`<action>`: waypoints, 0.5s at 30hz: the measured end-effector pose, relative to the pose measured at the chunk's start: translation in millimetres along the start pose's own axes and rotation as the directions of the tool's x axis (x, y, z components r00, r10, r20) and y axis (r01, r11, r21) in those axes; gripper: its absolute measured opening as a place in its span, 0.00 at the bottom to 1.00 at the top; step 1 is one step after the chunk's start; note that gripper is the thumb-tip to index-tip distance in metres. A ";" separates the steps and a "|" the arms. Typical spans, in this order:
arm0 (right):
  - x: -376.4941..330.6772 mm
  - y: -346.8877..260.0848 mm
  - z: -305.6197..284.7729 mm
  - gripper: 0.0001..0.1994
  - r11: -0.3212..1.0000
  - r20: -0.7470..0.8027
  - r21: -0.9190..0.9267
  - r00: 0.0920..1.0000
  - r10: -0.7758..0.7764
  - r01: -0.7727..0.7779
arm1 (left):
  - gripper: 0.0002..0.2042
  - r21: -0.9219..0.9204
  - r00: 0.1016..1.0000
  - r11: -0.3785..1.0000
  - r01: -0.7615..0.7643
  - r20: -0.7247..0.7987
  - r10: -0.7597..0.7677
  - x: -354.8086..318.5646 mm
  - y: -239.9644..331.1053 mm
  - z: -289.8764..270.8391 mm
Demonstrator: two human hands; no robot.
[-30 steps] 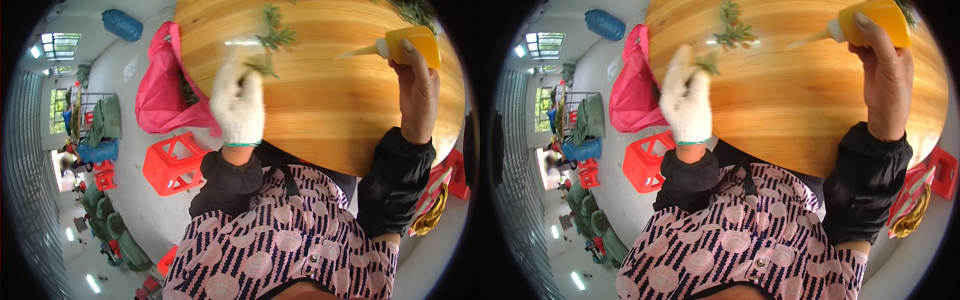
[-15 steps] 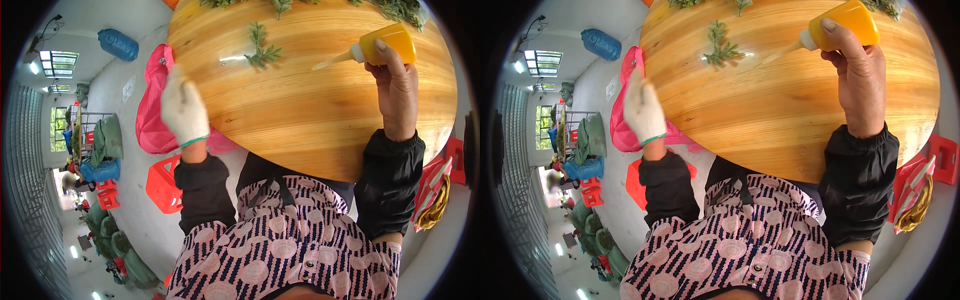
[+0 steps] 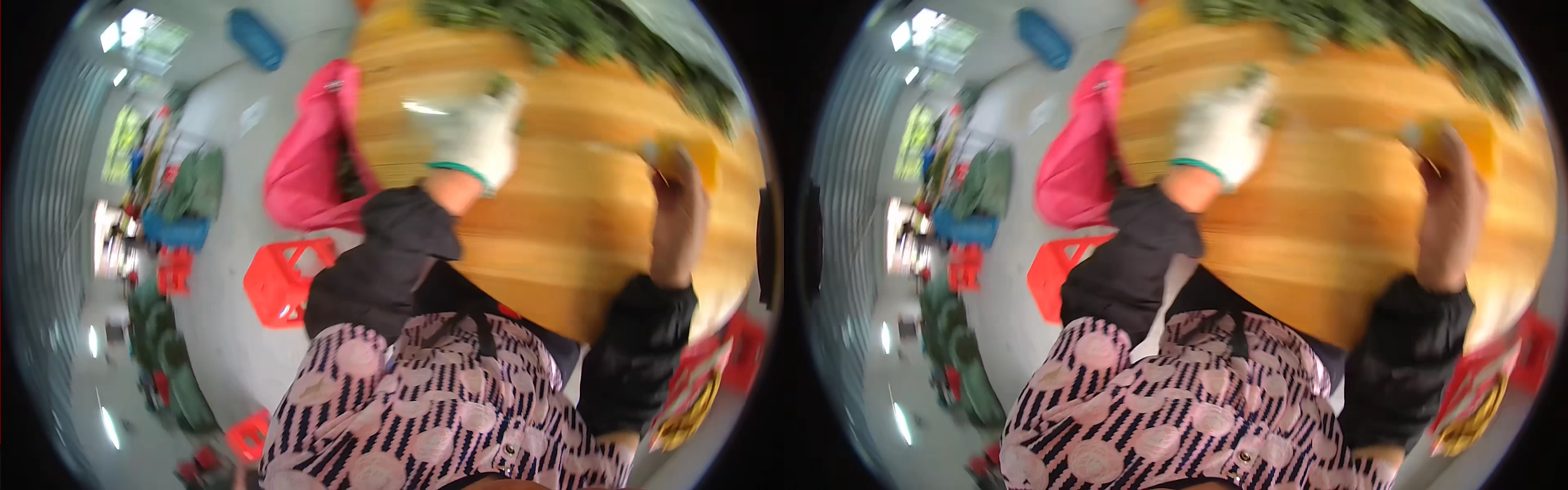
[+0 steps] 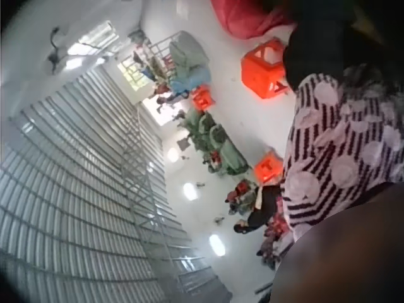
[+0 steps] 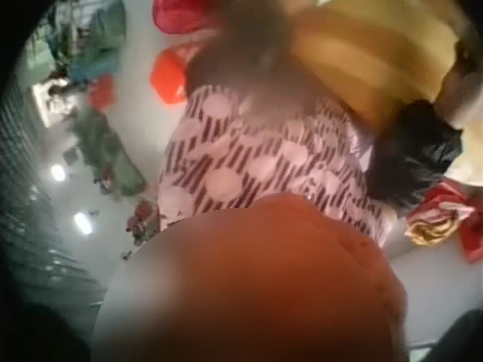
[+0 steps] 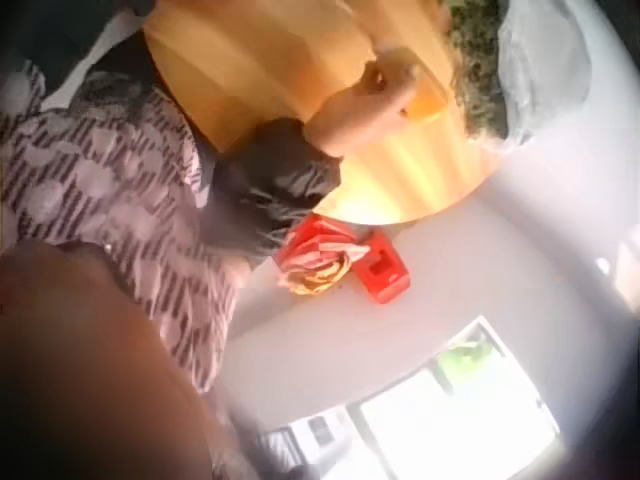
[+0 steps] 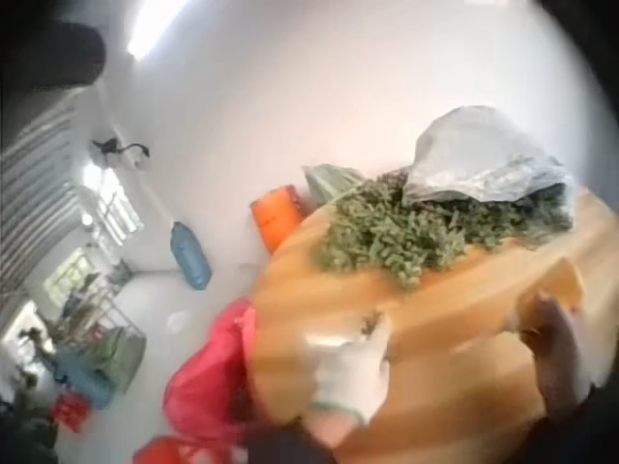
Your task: Applying glue from a yellow squeeze bottle to artificial green leaves.
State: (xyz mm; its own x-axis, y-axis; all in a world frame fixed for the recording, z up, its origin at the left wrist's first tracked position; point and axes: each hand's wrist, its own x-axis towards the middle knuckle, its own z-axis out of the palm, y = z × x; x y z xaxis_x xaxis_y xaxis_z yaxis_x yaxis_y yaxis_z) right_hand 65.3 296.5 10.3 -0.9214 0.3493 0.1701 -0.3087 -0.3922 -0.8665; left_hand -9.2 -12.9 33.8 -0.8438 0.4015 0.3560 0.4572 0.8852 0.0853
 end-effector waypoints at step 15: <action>6.0 -1.8 -8.5 0.17 0.972 0.024 -0.225 0.997 -0.072 0.075 | 0.24 -0.281 0.781 0.729 0.624 0.220 -0.585 -17.9 42.5 1.0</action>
State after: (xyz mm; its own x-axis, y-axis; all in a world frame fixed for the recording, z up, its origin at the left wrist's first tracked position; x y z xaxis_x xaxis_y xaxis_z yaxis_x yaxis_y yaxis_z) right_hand 62.3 306.6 8.9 -0.9022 0.3563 0.2432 -0.3165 -0.1636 -0.9344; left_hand 25.1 17.8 30.2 -0.9880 -0.1523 0.0240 -0.1147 0.8301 0.5457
